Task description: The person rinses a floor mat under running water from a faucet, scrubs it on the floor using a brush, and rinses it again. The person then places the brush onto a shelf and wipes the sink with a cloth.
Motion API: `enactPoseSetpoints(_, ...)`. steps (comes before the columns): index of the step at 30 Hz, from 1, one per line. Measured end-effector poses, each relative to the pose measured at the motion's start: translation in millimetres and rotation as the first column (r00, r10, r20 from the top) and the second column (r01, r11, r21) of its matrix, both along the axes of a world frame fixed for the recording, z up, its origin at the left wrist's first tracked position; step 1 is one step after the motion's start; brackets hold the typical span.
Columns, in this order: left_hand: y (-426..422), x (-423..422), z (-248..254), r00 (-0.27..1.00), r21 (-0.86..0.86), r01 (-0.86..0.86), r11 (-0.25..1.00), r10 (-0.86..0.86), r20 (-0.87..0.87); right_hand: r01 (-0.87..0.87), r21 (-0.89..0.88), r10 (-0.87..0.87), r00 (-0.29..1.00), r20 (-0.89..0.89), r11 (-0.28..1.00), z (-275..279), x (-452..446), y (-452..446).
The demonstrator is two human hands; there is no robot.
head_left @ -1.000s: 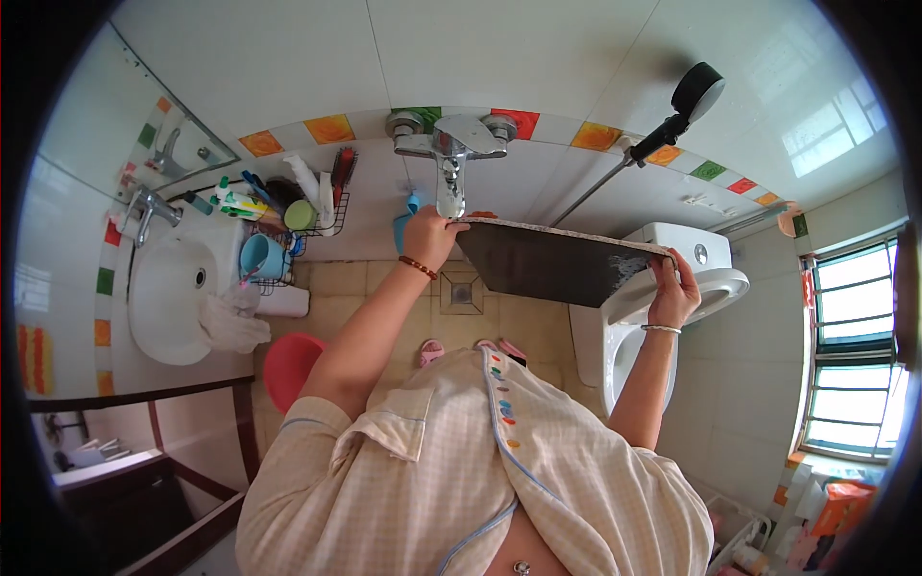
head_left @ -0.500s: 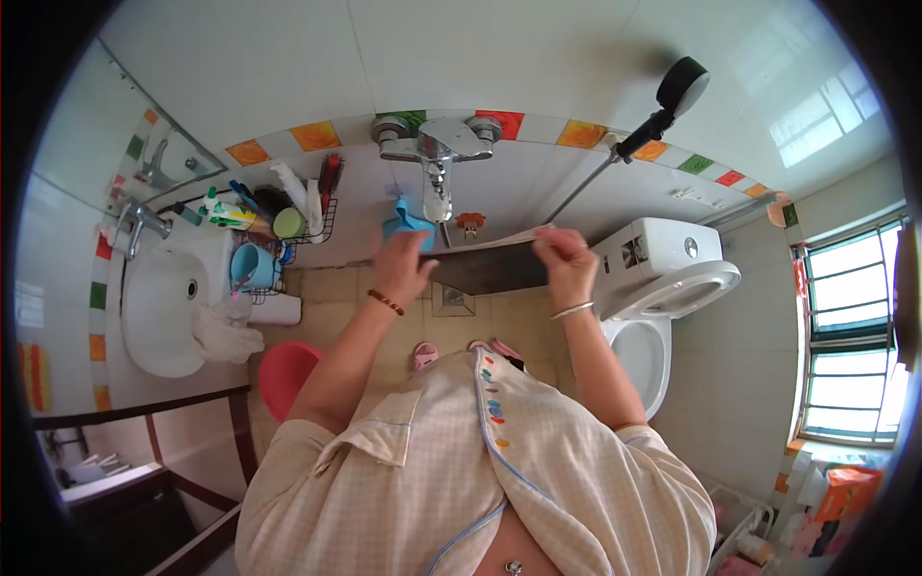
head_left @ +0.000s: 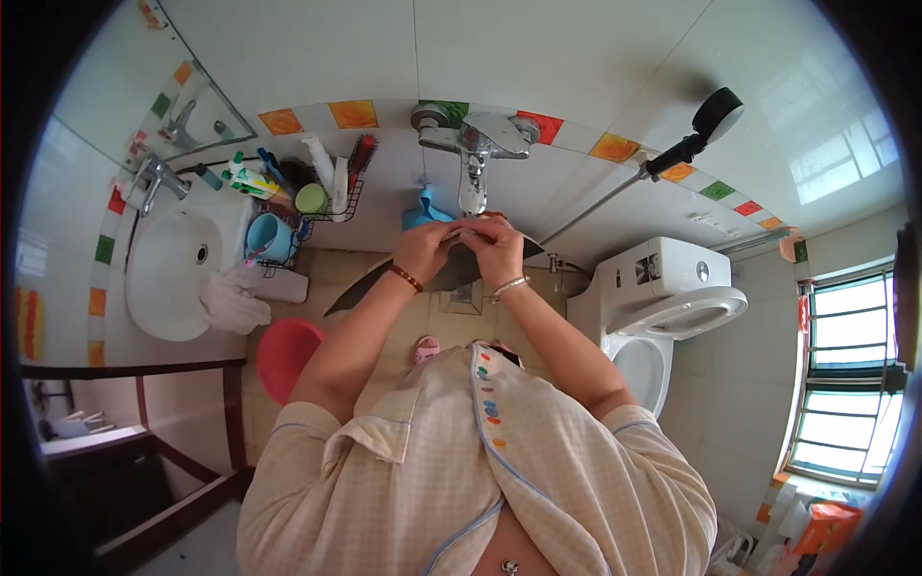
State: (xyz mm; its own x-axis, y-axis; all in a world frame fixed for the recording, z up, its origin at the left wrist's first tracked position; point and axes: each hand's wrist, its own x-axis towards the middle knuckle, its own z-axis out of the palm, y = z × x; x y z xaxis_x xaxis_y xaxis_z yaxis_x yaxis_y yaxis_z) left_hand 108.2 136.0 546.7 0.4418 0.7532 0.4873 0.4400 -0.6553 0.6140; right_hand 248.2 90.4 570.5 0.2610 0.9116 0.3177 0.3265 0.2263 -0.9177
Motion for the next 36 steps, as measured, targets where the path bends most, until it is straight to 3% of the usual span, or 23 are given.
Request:
enactPoseSetpoints(2, 2.7, -6.5, 4.1, 0.998, -0.041, -0.023, 0.999, 0.021, -0.055, -0.042, -0.066, 0.042, 0.999, 0.001, 0.997, 17.1, 1.4, 0.1)
enactPoseSetpoints(4, 3.0, -9.4, 9.5, 0.998, -0.041, -0.048, 0.998, 0.047, -0.040, -0.248, -0.175, 0.270, 0.956, 0.115, 0.953, 21.0, 11.5, 8.6)
enactPoseSetpoints(5, 2.8, -9.8, 12.4, 0.997, -0.043, -0.078, 0.996, 0.077, -0.022, -0.245, -0.173, 0.266, 0.957, 0.114, 0.954, 16.8, 15.7, 13.3)
enactPoseSetpoints(7, 0.3, -10.5, 17.8, 0.997, -0.033, -0.074, 0.997, 0.074, -0.021, -0.182, -0.096, 0.203, 0.929, 0.308, 0.979, -2.8, 22.9, 25.2)
enactPoseSetpoints(12, -8.0, -23.1, 31.9, 0.998, -0.069, -0.032, 0.997, 0.029, -0.046, -0.182, -0.138, 0.220, 0.913, 0.345, 0.974, -54.0, 27.9, 36.8)
enactPoseSetpoints(17, -9.8, -43.5, 41.5, 0.999, 0.082, -0.026, 0.996, 0.030, -0.044, -0.168, -0.096, 0.192, 0.902, 0.387, 0.981, -60.3, 26.1, 41.2)
enactPoseSetpoints(26, -22.9, -66.2, 72.6, 0.997, 0.127, -0.078, 0.989, 0.076, 0.018, -0.279, -0.318, 0.389, 0.846, 0.366, 0.906, -43.3, 27.3, 50.7)
enactPoseSetpoints(28, -25.7, -69.1, 79.7, 0.996, 0.147, -0.091, 0.985, 0.088, 0.024, -0.316, -0.351, 0.463, 0.720, 0.516, 0.882, -45.3, 35.9, 50.1)
enactPoseSetpoints(31, -30.8, -72.9, 89.5, 0.993, 0.187, -0.104, 0.977, 0.090, 0.083, -0.313, -0.422, 0.502, 0.721, 0.478, 0.851, -65.2, 45.4, 49.5)
enactPoseSetpoints(36, -35.1, -82.3, 86.3, 0.975, -0.059, -0.217, 0.974, 0.219, 0.034, -0.193, -0.362, 0.356, 0.811, 0.465, 0.912, -78.4, 30.4, 47.8)
